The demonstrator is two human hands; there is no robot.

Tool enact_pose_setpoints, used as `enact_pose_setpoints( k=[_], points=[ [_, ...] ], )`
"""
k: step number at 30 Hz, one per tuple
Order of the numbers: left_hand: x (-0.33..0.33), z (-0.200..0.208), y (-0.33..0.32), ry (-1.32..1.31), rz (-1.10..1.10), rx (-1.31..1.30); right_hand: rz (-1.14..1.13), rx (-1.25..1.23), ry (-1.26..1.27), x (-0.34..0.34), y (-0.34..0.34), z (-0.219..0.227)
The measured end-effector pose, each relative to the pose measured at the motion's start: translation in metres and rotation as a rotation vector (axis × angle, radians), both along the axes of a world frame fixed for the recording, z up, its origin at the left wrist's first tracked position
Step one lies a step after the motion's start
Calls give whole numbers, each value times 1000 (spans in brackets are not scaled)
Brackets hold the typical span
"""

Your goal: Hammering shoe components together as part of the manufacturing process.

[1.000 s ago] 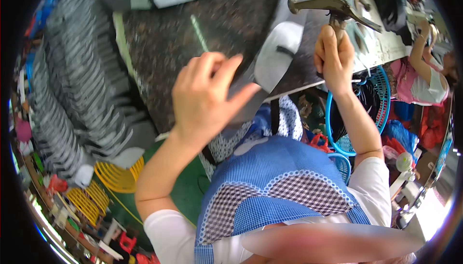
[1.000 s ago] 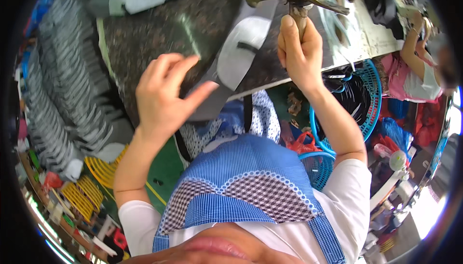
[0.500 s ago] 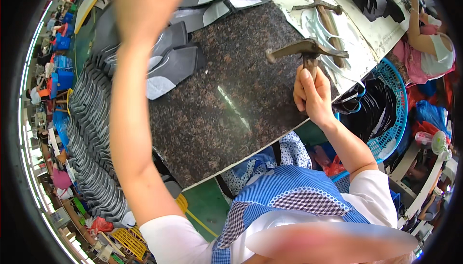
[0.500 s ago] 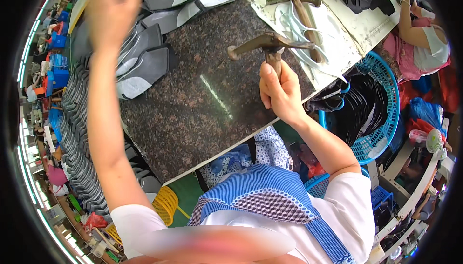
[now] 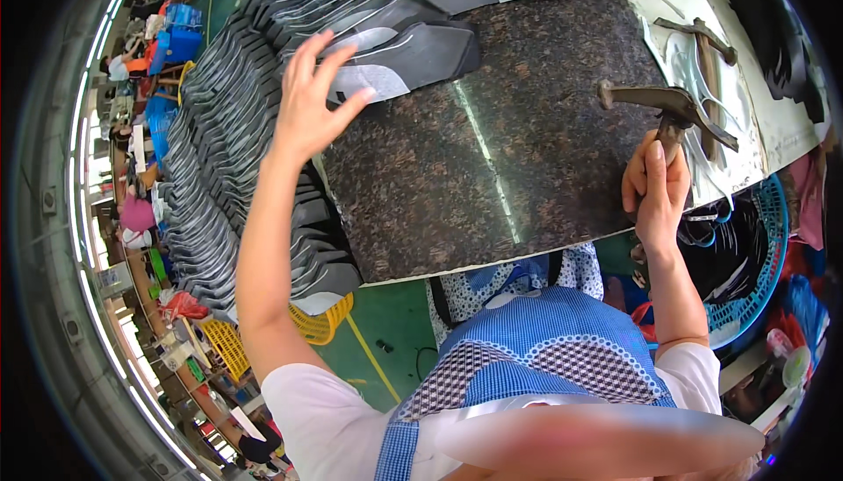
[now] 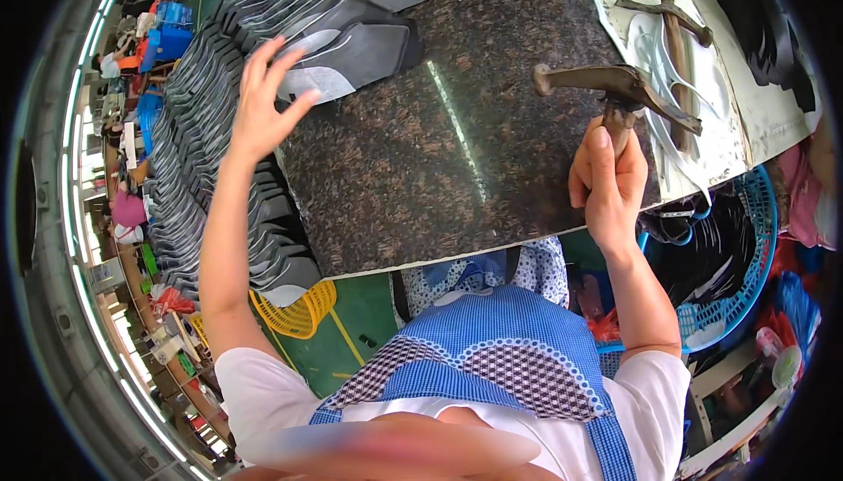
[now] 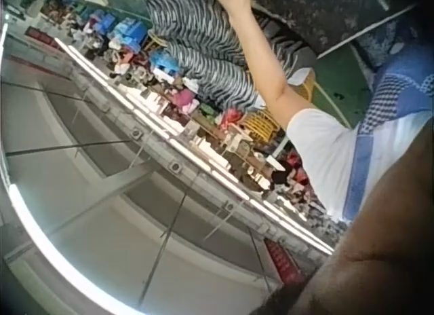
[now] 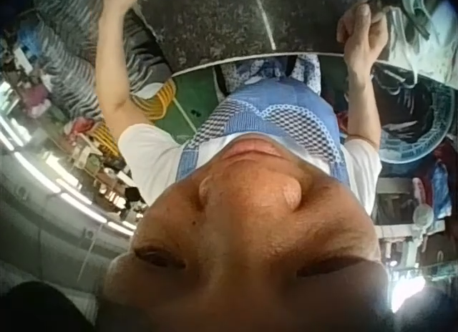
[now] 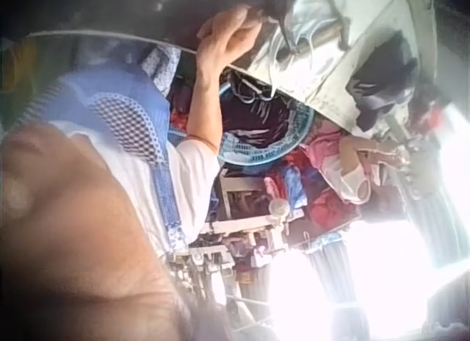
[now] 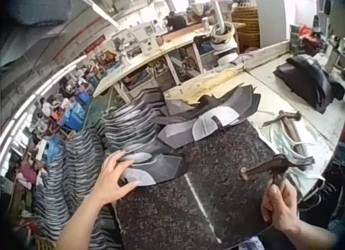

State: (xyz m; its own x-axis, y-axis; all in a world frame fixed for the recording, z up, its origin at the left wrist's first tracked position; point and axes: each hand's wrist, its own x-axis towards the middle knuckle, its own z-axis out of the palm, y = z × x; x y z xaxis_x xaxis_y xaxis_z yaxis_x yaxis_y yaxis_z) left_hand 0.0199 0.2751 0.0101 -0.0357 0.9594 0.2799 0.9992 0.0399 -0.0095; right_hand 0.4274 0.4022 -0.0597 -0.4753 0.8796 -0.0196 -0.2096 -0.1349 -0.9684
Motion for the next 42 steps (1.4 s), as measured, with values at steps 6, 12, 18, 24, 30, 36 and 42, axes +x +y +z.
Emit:
enact_pose_setpoints(
  k=[6,12,18,24,30,36,42],
  points=[
    [36,11,-24,-155,134,-103,-31,1,-37,-7,-1,4],
    [65,36,-60,-261,68,-386,-29,20,-107,-8,-3,7],
    [145,94,-98,-914,-252,-552,271,31,54,-16,-20,10],
    [142,16,-52,-1345,-216,-920,383,48,-20,-31,-46,36],
    [178,-28,5,-973,-187,-437,116,489,-447,0,-32,22],
    [186,-50,12,-882,-112,-236,203,458,-593,30,-23,53],
    [185,-49,14,-971,-89,-239,433,750,-630,21,-14,40]
  ],
)
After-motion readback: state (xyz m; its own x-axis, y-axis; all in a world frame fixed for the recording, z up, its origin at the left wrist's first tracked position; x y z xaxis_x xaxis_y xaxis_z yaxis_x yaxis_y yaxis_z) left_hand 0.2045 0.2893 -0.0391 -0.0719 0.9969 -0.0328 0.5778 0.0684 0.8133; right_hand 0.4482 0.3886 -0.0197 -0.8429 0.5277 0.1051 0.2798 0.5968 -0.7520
